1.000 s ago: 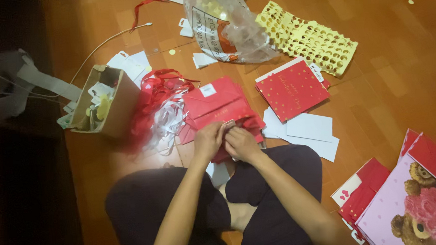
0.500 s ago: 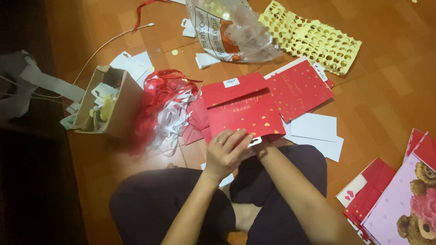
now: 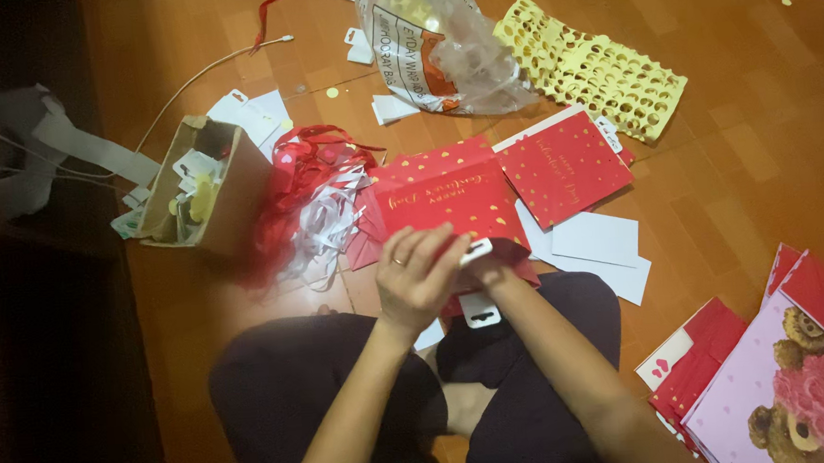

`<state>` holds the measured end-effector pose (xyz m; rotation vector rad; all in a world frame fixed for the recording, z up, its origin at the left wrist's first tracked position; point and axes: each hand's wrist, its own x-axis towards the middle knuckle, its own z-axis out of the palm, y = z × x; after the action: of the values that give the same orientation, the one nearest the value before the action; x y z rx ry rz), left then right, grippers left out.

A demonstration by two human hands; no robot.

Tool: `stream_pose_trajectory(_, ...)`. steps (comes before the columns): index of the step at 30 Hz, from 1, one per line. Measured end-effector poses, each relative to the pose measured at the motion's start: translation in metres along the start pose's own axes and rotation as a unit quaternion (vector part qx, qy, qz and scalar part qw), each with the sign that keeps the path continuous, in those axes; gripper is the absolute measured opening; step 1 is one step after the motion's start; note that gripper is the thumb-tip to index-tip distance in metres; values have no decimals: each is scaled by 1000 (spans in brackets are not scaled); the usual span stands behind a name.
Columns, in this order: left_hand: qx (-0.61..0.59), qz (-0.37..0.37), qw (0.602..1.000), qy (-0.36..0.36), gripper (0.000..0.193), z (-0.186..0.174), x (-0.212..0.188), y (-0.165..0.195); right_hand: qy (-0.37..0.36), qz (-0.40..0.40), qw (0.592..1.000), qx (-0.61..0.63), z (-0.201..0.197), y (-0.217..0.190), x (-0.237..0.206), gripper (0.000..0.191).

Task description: The person sits on the floor and repeatedly inserts white paper inserts into red envelopes, then closes and stacks them. The person handles multiple envelopes and inserts, organizing them into a growing pile.

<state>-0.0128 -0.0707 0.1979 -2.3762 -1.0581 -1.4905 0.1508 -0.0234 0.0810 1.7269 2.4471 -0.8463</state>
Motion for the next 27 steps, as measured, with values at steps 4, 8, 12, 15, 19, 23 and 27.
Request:
stream_pose_trajectory(4,-16,-58,998,-8,37,-2,1,-12,79,-27,992,93,-56,-27,-62,22)
stream_pose_trajectory(8,-21,-94,995,1,34,0,0,-17,336,-105,913,206,-80,-9,-124,18)
stream_pose_trajectory(12,-85,-136,986,45,22,6,2,-13,393,60,907,142,-70,84,-125,20)
stream_pose_trajectory(15,-78,-111,990,35,21,4,7,-13,341,146,924,96,-49,167,-117,29)
stream_pose_trajectory(19,-90,-107,989,36,21,-3,15,-15,131,204,969,-41,-13,233,-115,83)
stream_pose_trajectory(23,-90,-150,984,-43,24,-5,26,-17,11,280,958,-63,9,242,-119,108)
stream_pose_trajectory(27,-80,-173,978,-85,34,-4,30,-15,41,268,961,-61,13,236,-120,118)
